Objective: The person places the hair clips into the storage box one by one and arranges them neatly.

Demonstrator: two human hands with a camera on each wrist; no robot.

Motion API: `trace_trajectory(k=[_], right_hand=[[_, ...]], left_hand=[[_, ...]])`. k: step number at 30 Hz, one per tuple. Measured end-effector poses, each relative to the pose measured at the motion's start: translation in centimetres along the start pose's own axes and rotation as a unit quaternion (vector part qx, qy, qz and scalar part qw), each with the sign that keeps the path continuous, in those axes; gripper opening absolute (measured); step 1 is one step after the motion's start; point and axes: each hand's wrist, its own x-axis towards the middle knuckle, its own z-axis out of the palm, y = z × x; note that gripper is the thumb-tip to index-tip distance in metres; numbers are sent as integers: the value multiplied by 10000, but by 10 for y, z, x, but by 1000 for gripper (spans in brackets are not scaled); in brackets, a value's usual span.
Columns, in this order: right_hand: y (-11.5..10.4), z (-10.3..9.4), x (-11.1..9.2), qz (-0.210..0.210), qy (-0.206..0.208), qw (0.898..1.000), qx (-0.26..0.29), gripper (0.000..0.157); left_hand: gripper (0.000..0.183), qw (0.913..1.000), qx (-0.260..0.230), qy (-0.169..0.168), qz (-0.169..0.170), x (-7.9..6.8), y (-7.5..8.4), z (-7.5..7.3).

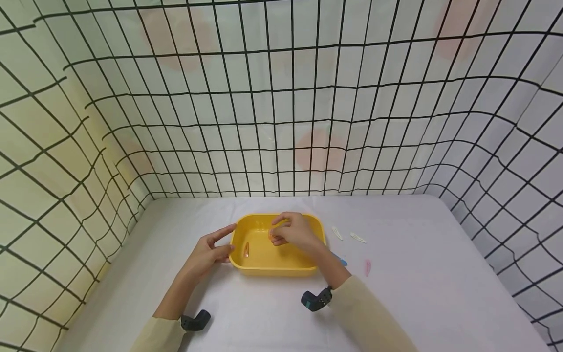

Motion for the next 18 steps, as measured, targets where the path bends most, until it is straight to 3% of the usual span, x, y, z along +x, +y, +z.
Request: trace_trajectory(k=[5,18], right_hand=[[3,13,9,110,-29,9999,-4,24],[13,43,19,182,-105,9971,-736,16]], left_hand=[[61,10000,-12,30,-18,0,0,1],[64,9997,-155,-179,-20,2,-1,-1]])
